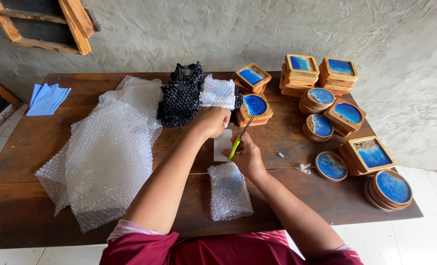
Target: The person wraps small coasters with ocean-themed resin art in bubble wrap and secures them with adhesive tape using scissors.
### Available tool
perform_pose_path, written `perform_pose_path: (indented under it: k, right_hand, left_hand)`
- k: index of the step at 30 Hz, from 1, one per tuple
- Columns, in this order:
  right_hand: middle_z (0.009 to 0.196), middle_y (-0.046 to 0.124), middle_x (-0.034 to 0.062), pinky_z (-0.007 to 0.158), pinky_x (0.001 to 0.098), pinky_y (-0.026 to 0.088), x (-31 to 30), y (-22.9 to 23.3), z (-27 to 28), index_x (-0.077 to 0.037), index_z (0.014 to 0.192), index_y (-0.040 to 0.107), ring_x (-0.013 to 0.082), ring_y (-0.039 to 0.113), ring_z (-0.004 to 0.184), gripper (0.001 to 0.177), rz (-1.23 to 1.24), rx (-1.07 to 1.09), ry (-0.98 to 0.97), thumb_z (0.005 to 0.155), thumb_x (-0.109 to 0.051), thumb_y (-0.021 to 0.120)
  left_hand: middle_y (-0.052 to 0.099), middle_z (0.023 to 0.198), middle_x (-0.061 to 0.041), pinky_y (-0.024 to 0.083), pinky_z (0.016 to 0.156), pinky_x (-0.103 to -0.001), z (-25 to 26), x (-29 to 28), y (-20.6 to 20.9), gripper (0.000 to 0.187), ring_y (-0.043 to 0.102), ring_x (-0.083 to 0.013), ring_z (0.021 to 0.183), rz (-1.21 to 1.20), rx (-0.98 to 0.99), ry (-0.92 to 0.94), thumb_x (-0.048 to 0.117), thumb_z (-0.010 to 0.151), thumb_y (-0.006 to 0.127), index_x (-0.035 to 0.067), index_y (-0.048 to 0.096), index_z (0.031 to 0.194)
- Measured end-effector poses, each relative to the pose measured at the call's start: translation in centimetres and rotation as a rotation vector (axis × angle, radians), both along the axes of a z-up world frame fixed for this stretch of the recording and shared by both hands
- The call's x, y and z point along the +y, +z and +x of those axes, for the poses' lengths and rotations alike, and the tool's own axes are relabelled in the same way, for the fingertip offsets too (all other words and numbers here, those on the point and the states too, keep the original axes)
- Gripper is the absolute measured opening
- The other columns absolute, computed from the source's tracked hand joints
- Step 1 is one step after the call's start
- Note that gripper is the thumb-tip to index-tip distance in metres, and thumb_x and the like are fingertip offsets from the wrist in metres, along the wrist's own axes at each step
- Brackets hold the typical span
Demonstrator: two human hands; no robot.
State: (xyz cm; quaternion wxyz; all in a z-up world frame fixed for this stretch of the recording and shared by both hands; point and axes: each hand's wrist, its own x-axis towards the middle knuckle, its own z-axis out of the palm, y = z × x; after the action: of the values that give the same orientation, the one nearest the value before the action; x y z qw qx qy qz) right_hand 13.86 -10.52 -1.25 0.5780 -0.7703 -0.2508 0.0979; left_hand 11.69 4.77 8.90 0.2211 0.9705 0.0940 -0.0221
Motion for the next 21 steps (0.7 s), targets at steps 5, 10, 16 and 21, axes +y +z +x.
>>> perform_pose_path:
  k: [5,10,16,21]
  right_hand:
    - [0.059,0.062,0.0002,0.058,0.0218,0.046,-0.3,0.4,-0.2,-0.019,0.094,0.054,0.0106,0.059,0.06,0.046,-0.101,-0.007,0.033,0.059,-0.024,0.084]
    - [0.062,0.063,0.0013,0.061,0.0242,0.047,-0.9,0.4,-0.1,-0.019,0.096,0.053,0.0131,0.06,0.062,0.043,-0.156,-0.049,0.085,0.064,-0.026,0.081]
    - [0.076,0.068,0.0093,0.072,0.033,0.05,-2.0,1.5,0.6,-0.014,0.102,0.055,0.0216,0.066,0.075,0.052,-0.136,-0.164,0.24,0.059,-0.02,0.084]
    - [0.075,0.066,0.0147,0.064,0.0406,0.05,-4.7,7.1,1.1,-0.012,0.105,0.058,0.0305,0.065,0.071,0.039,-0.356,-0.408,0.244,0.069,-0.014,0.07]
  left_hand:
    - [0.065,0.085,-0.012,0.05,0.078,-0.038,-0.1,-0.2,-0.1,0.006,0.062,-0.031,0.093,0.005,0.028,-0.007,0.017,0.081,0.058,0.015,0.063,0.078]
    - [0.064,0.085,-0.014,0.05,0.075,-0.04,-0.6,-0.1,0.6,0.009,0.062,-0.0332,0.091,-0.022,0.026,-0.018,0.015,0.084,0.054,0.013,0.06,0.078]
    - [0.064,0.086,-0.015,0.049,0.077,-0.039,-2.2,-1.1,2.9,0.01,0.062,-0.0336,0.093,-0.034,0.06,-0.04,0.015,0.085,0.051,0.012,0.058,0.078]
    - [0.065,0.079,-0.013,0.05,0.075,-0.039,-1.4,-0.3,1.8,0.008,0.063,-0.032,0.087,-0.055,0.036,-0.064,0.015,0.083,0.054,0.014,0.059,0.077]
